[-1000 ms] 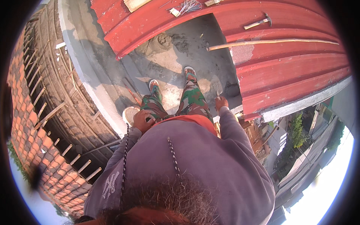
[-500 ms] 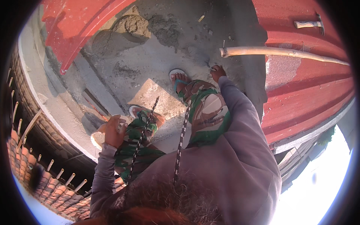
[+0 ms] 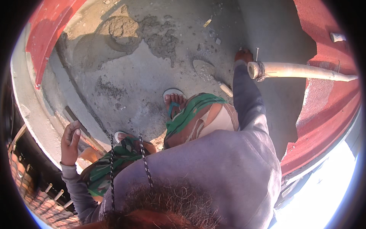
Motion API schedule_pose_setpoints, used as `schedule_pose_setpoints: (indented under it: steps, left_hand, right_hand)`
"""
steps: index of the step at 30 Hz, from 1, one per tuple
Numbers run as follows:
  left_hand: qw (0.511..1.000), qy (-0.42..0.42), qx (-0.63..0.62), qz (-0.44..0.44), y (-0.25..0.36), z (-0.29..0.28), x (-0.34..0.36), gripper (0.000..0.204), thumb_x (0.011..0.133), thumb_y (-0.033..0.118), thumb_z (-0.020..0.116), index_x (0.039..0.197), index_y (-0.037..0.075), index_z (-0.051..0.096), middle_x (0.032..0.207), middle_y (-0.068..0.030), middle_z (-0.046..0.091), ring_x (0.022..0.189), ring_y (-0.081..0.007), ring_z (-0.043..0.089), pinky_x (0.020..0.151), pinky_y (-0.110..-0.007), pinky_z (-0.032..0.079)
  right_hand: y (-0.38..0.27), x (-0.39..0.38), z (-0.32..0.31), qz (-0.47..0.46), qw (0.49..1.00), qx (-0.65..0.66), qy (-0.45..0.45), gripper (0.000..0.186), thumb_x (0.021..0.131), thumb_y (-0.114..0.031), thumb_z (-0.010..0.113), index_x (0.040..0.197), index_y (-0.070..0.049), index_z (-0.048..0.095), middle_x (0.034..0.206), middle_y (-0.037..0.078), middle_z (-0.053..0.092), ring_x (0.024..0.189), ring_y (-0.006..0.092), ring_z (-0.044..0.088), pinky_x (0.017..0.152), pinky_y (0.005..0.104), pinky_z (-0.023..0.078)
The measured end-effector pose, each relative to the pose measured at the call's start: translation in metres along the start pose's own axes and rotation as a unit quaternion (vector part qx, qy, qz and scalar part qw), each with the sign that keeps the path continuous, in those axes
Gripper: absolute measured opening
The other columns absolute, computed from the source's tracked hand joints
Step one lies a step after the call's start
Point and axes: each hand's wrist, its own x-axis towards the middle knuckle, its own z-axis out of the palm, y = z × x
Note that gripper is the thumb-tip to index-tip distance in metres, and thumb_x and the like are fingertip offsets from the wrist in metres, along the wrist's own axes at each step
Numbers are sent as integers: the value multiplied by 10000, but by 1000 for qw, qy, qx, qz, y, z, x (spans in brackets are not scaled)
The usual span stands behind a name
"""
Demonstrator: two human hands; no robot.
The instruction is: The person applies wet cement to a roof gutter using a trowel and then smooths the surface with a long wooden pole.
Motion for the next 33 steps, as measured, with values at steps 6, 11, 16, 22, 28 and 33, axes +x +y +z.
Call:
schedule_pose_setpoints:
  steps: [6, 11, 16, 22, 28, 33]
  left_hand:
    - [999, -38, -11, -37, -11, 15, -30, 461, 1032, 223, 655, 1388, -45, 540, 1275, -169, 635, 1221, -263, 612, 1054, -389, 489]
    - [1000, 14, -2, -24, -7, 10, -45, 459, 1035, 228, 650, 1389, -45, 546, 1284, -178, 637, 1225, -274, 611, 1053, -394, 487]
    - [1000, 13, 4, -7, -5, 6, -43, 461, 1038, 236, 647, 1387, -48, 546, 1278, -184, 639, 1215, -274, 612, 1048, -384, 484]
    - [1000, 11, 4, -11, 3, 9, -49, 459, 1024, 210, 670, 1378, -53, 545, 1255, -186, 646, 1204, -249, 616, 1048, -375, 484]
    - [999, 31, 3, -13, -9, 5, -69, 472, 1010, 215, 693, 1378, -39, 546, 1276, -188, 641, 1191, -263, 634, 1031, -389, 506]
    - [999, 16, 25, -14, -4, 3, -72, 473, 1013, 284, 691, 1344, -30, 569, 1269, -195, 641, 1166, -283, 652, 1005, -394, 522]
  right_hand:
    - [-17, -10, -2, -55, 987, -33, 146, 336, 935, -351, 625, 1163, -128, 730, 1246, 190, 635, 1155, 394, 639, 968, 522, 537]
    - [-69, -50, -37, -96, 984, 80, 127, 307, 905, -244, 658, 1179, -109, 697, 1159, 205, 663, 1106, 372, 661, 939, 479, 544]
    - [-140, -78, -50, -244, 924, 296, 4, 380, 912, -139, 676, 1282, -61, 633, 1116, 191, 702, 1053, 359, 681, 945, 427, 529]
    - [-210, -45, -47, -346, 906, 199, 140, 387, 907, -122, 673, 1278, -14, 664, 1190, 203, 666, 1148, 396, 620, 1021, 431, 497]
    - [-199, -61, -48, -413, 894, 142, 98, 337, 900, -62, 647, 1228, -18, 709, 1257, 186, 637, 1175, 395, 580, 1044, 441, 478]
    - [-185, -74, -44, -418, 888, 148, 120, 256, 869, 0, 629, 1110, -7, 717, 1184, 185, 664, 1145, 391, 593, 1012, 458, 483]
